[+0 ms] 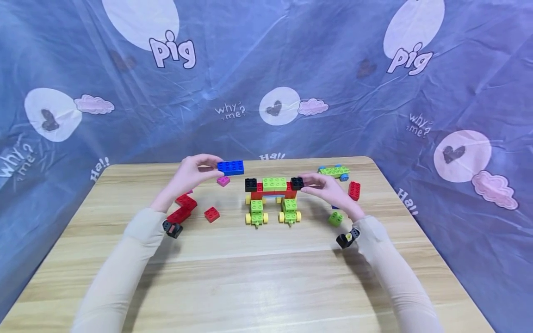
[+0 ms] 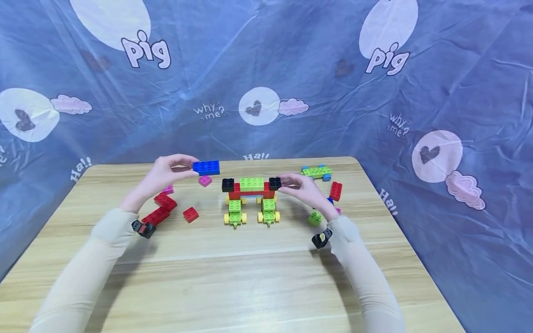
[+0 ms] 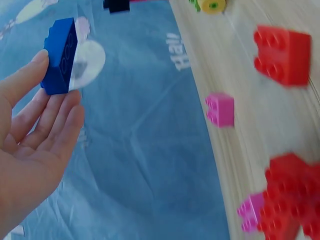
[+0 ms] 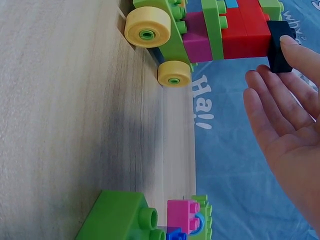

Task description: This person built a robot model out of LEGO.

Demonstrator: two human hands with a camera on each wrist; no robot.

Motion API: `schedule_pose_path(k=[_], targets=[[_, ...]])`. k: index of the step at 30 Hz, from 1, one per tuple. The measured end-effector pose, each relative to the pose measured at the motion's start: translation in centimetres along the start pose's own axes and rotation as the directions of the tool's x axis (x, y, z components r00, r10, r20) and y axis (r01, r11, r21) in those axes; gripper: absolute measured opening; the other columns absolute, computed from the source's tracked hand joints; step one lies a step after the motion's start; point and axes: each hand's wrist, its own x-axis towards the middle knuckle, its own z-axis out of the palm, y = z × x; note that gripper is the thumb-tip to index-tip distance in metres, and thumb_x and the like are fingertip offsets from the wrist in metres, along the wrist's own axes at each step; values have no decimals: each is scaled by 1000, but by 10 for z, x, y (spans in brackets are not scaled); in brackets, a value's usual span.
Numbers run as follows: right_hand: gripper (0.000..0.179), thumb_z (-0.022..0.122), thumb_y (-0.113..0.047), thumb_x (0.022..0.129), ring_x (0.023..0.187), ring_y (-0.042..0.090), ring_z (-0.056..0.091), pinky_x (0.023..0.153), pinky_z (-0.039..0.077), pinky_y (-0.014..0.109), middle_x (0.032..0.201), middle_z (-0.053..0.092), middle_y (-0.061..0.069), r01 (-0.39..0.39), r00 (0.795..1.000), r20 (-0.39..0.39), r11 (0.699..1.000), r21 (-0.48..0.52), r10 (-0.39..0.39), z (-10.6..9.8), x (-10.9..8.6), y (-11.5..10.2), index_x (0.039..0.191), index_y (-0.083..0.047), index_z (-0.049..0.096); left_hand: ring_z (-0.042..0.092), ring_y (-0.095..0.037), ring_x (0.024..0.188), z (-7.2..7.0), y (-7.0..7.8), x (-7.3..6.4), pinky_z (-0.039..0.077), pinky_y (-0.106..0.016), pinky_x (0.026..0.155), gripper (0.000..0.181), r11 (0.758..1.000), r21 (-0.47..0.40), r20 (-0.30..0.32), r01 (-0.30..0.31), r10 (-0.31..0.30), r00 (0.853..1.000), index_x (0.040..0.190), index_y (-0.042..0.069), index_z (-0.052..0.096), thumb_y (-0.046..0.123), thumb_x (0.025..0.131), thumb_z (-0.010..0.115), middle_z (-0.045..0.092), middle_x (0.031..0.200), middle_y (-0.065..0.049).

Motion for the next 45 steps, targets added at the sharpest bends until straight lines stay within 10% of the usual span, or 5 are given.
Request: schedule_pose_path(k=[8,21,45], targets=[[49,68,-23,94,125,32,60,101,55,43,137,61,16,-4,1000,13,1000,-5,4,0,-1,1,140,-11,55,67,-28,109,29,14,16,56,-39,98,38,1000,-12,54,-6,7,999,121,5,67,16,86,78,71,116,-16],[46,69,-22,94,123,32,61,94,57,27,134,63,15,12,1000,8,1000,-2,-12,-1,0,1,136,-11,58,68,-26,107,71,27,29,56,-37,99,37,999,-46,77,-6,10,997,119,4,69,20,86,78,72,116,-14],[46,69,-23,94,122,32,62,96,57,36,132,64,17,5,1000,8,1000,-21,-5,-1,1,0,136,-10,58,67,-27,106,90,29,39,56,-39,100,41,999,-39,126,-28,33,991,121,1,67,19,86,78,72,116,-15]])
